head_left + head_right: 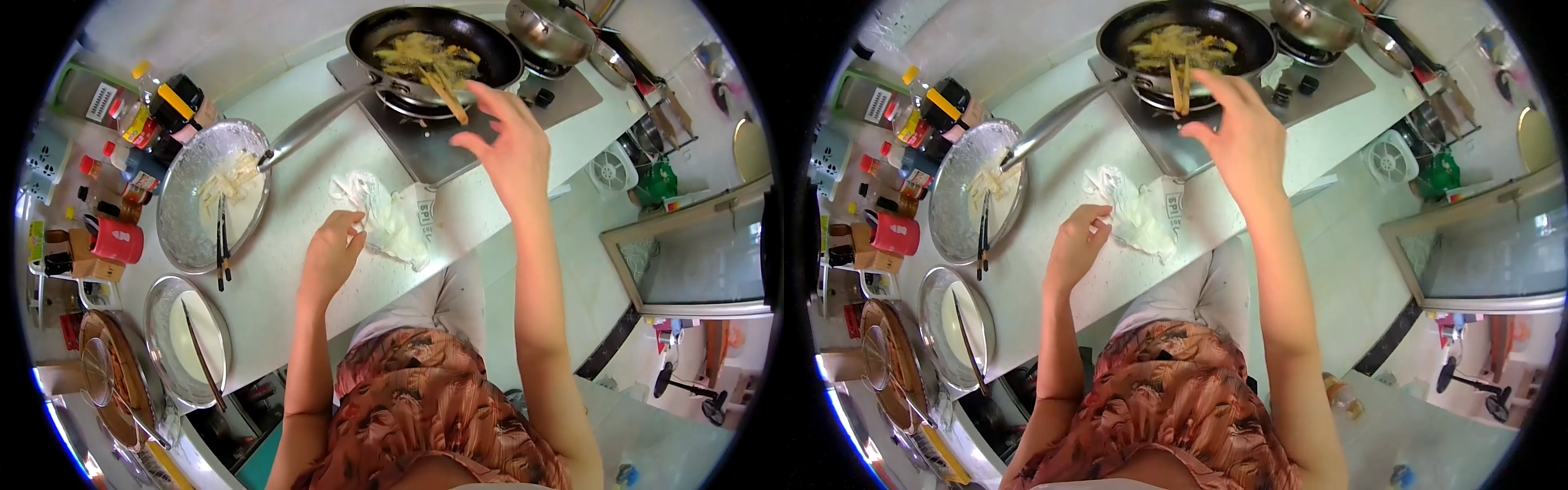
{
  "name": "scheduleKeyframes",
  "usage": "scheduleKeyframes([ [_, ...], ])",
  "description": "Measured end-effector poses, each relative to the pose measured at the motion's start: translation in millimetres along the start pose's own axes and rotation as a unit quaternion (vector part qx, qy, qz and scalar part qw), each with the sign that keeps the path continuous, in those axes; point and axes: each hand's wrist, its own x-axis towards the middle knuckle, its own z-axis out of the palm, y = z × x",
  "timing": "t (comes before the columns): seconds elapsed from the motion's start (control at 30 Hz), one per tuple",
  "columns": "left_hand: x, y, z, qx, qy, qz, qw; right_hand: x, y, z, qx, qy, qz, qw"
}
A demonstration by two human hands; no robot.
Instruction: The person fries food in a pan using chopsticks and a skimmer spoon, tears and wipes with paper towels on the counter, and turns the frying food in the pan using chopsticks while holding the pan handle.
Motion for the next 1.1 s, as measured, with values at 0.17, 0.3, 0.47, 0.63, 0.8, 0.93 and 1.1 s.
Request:
scheduleKeyframes([
  [0.17, 3, 4, 2, 0.008, -0.016, 0.003, 1.000, -71, 30, -4, 0.151, -0.013, 0.244, 0.958],
  [0.3, 16, 14, 15, 0.072, 0.016, 0.103, 0.992, -121, 39, 17, 0.228, -0.094, 0.278, 0.928],
  [0.47, 40, 4, 20, 0.230, -0.004, 0.250, 0.940, -132, 22, 37, 0.261, -0.159, 0.270, 0.913],
  [0.63, 34, -4, -9, 0.230, -0.073, 0.112, 0.964, -136, 22, 43, 0.214, -0.182, 0.211, 0.936],
  [0.8, 11, -5, -24, 0.051, -0.004, 0.037, 0.998, -132, 11, 41, 0.308, -0.222, 0.241, 0.893],
  [0.93, 1, 0, -27, -0.025, 0.001, -0.006, 1.000, -129, 2, 39, 0.266, -0.250, 0.208, 0.907],
  [1.1, -3, -6, -31, -0.114, 0.004, -0.066, 0.991, -129, 27, 37, 0.466, -0.200, 0.290, 0.812],
])
